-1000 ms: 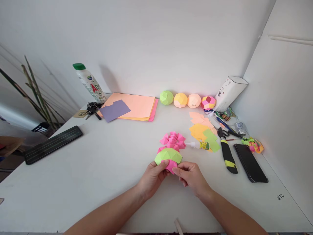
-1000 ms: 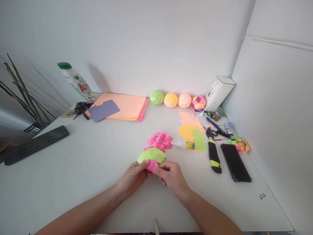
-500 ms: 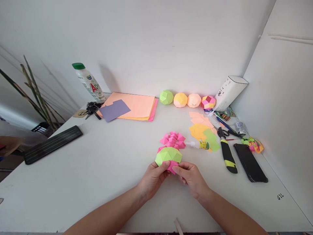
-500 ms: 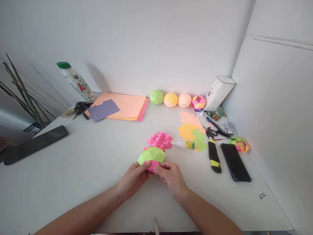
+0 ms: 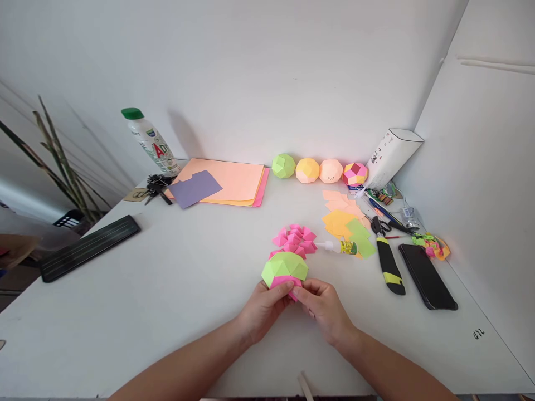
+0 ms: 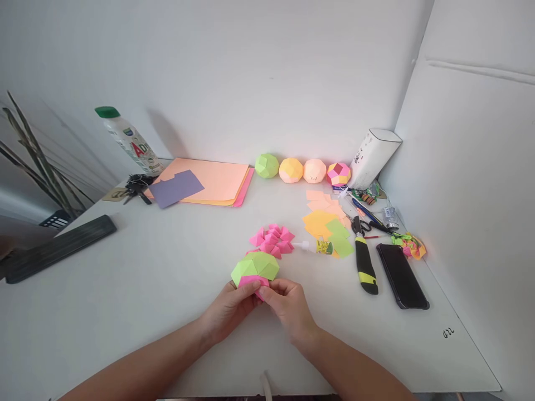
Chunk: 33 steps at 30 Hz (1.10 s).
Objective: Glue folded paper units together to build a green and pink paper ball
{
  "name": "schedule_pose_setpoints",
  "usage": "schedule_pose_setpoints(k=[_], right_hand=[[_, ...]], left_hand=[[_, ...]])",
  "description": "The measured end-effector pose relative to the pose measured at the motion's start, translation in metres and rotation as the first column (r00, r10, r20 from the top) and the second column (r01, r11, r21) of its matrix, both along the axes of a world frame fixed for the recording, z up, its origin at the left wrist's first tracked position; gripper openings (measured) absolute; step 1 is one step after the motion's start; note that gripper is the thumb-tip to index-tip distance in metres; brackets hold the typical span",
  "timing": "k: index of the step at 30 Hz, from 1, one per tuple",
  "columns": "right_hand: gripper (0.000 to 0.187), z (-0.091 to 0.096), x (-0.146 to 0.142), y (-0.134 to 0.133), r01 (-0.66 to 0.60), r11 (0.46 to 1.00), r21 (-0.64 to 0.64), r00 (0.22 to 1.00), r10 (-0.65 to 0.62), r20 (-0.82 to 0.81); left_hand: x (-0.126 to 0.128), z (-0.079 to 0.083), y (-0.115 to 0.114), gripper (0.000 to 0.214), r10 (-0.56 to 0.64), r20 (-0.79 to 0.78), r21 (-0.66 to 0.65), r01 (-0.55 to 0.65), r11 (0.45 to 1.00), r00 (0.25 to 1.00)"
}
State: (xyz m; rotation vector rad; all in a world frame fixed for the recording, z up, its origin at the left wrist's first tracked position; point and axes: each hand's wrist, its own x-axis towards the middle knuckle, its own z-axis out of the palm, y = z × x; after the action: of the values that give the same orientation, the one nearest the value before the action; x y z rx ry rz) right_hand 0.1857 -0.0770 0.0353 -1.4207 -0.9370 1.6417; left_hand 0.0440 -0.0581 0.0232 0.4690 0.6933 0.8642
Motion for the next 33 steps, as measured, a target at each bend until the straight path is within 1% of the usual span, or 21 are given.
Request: schedule_pose_setpoints(k=[3,4,5,6,7,8,10,11,12,13,14,17,21,27,30,33], right_hand=[[0.025,0.008,0.013,0.005,-0.198,0.980,0.023,0.971,0.192,0.142],[0.022,0.012,0.018,0.007,-0.230,0.972,0.056,0.951,0.212,0.226],[0.018,0.015,0.022,0.009,-0.229,0.964,0.135,0.928,0.174,0.330],[0.011,0.017,0.026,0.011,-0.230,0.941,0.249,0.890,0.100,0.444],[0.004,0.018,0.028,0.013,-0.252,0.897,0.362,0.840,0.018,0.542],[0.007,0.017,0.030,0.014,-0.296,0.840,0.456,0.789,-0.054,0.612],[0.022,0.010,0.029,0.016,-0.411,0.710,0.572,0.709,-0.145,0.690],[0.027,0.005,0.027,0.016,-0.456,0.652,0.606,0.687,-0.175,0.705],[0.028,0.000,0.025,0.017,-0.488,0.590,0.643,0.670,-0.219,0.710],[0.026,-0.006,0.023,0.018,-0.507,0.536,0.675,0.652,-0.273,0.707],[0.025,-0.011,0.021,0.019,-0.522,0.495,0.695,0.639,-0.312,0.703],[0.022,-0.021,0.018,0.023,-0.539,0.409,0.736,0.619,-0.401,0.675],[0.024,-0.023,0.017,0.030,-0.547,0.295,0.784,0.591,-0.526,0.611],[0.024,-0.018,0.012,0.034,-0.613,0.159,0.774,0.516,-0.661,0.545],[0.025,-0.018,0.011,0.032,-0.623,0.111,0.775,0.524,-0.676,0.518],[0.025,-0.017,0.010,0.031,-0.604,0.093,0.792,0.551,-0.669,0.498]], left_hand=[[-0.003,0.004,0.002,0.016,0.016,-0.022,-0.013,-0.017,1.000,1.000],[-0.004,0.005,0.003,0.016,0.033,-0.029,-0.027,-0.034,0.999,0.999],[-0.005,0.005,0.004,0.015,0.049,-0.032,-0.042,-0.050,0.998,0.998],[-0.006,0.006,0.005,0.016,0.058,-0.031,-0.055,-0.059,0.997,0.998],[-0.007,0.006,0.006,0.018,0.061,-0.025,-0.064,-0.063,0.996,0.998],[-0.007,0.006,0.006,0.019,0.060,-0.017,-0.068,-0.061,0.996,0.998],[-0.007,0.006,0.006,0.021,0.055,0.006,-0.064,-0.054,0.996,0.998],[-0.007,0.006,0.006,0.022,0.052,0.016,-0.059,-0.051,0.997,0.999],[-0.007,0.006,0.006,0.022,0.050,0.024,-0.055,-0.049,0.997,0.998],[-0.007,0.006,0.006,0.022,0.050,0.026,-0.053,-0.049,0.997,0.998],[-0.007,0.006,0.006,0.022,0.051,0.023,-0.052,-0.050,0.997,0.998],[-0.007,0.006,0.007,0.021,0.054,0.002,-0.060,-0.054,0.997,0.999],[-0.007,0.004,0.007,0.020,0.040,-0.017,-0.055,-0.041,0.998,0.999],[-0.005,0.003,0.006,0.019,0.061,-0.007,-0.050,-0.061,0.997,0.998],[-0.005,0.003,0.006,0.023,0.069,-0.006,-0.061,-0.069,0.996,0.998],[-0.004,0.004,0.005,0.025,0.083,-0.010,-0.064,-0.084,0.994,0.996]])
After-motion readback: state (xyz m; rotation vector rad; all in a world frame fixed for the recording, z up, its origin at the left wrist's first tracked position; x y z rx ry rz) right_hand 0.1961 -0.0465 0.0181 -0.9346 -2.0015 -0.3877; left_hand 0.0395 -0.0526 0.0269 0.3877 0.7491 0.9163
